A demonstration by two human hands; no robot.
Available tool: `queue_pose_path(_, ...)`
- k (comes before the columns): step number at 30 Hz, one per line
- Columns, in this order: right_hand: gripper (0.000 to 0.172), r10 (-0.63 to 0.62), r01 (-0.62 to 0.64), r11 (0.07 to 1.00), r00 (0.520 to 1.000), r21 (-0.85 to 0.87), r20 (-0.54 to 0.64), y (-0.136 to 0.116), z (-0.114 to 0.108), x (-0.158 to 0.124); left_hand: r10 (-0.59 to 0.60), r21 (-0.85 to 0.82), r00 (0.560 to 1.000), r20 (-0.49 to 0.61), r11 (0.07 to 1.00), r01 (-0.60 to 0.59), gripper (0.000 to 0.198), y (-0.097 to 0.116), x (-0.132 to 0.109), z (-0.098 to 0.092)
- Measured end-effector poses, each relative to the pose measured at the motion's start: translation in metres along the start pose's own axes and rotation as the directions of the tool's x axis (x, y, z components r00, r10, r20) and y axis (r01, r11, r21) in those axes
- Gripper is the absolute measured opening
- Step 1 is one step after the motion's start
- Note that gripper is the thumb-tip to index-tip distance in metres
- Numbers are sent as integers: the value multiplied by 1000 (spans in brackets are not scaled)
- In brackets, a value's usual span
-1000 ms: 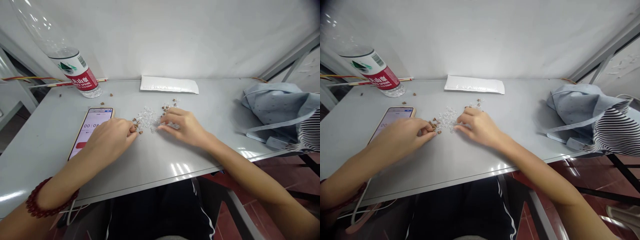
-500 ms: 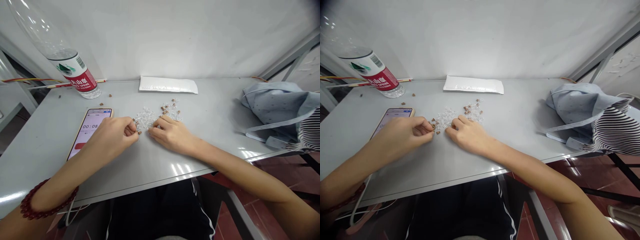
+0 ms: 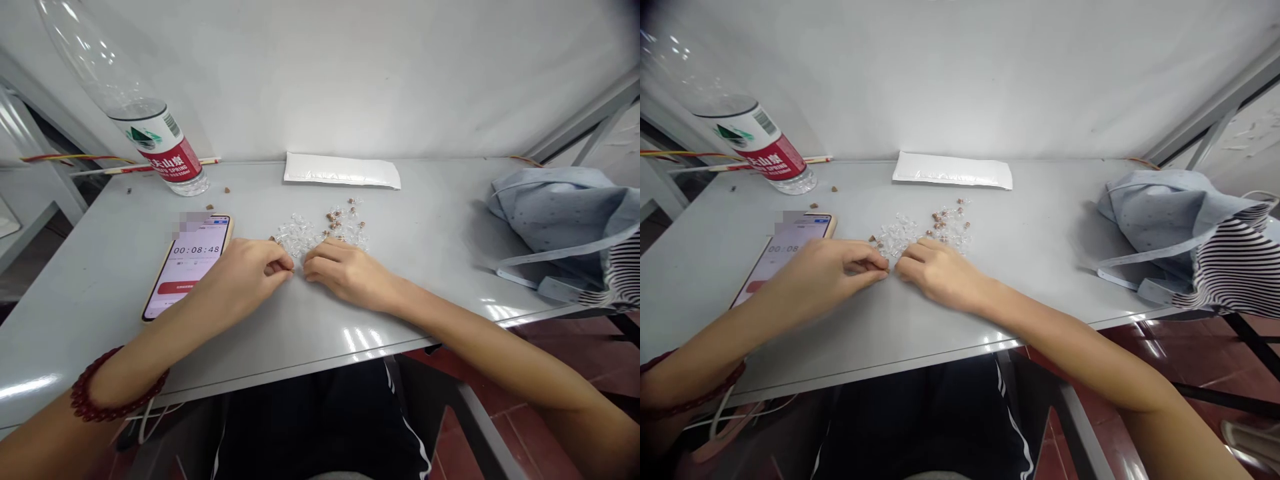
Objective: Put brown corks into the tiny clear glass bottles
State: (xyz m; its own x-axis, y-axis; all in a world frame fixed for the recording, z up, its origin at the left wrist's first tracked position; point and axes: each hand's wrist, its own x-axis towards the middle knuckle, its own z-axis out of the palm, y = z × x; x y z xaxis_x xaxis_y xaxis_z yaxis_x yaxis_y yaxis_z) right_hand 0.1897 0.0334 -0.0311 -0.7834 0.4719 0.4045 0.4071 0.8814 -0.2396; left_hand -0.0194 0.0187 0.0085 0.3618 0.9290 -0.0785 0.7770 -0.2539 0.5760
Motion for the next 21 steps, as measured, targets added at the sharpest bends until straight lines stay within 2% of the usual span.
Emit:
queue_pose_path(8, 22, 118, -122, 989, 992, 88, 55, -3, 1, -1, 18, -55, 999, 31, 998, -16, 14, 2, -1, 5)
queue_pose_path(13, 20, 143, -148, 981, 989, 122, 49, -2, 1, 0, -29, -126, 1000, 12, 992, 30, 13, 3, -3, 2)
queue_pose_path(21, 15, 201, -195, 937, 980, 289, 10, -2, -8, -2, -81, -265, 996, -45, 962, 66, 9, 7, -3, 2)
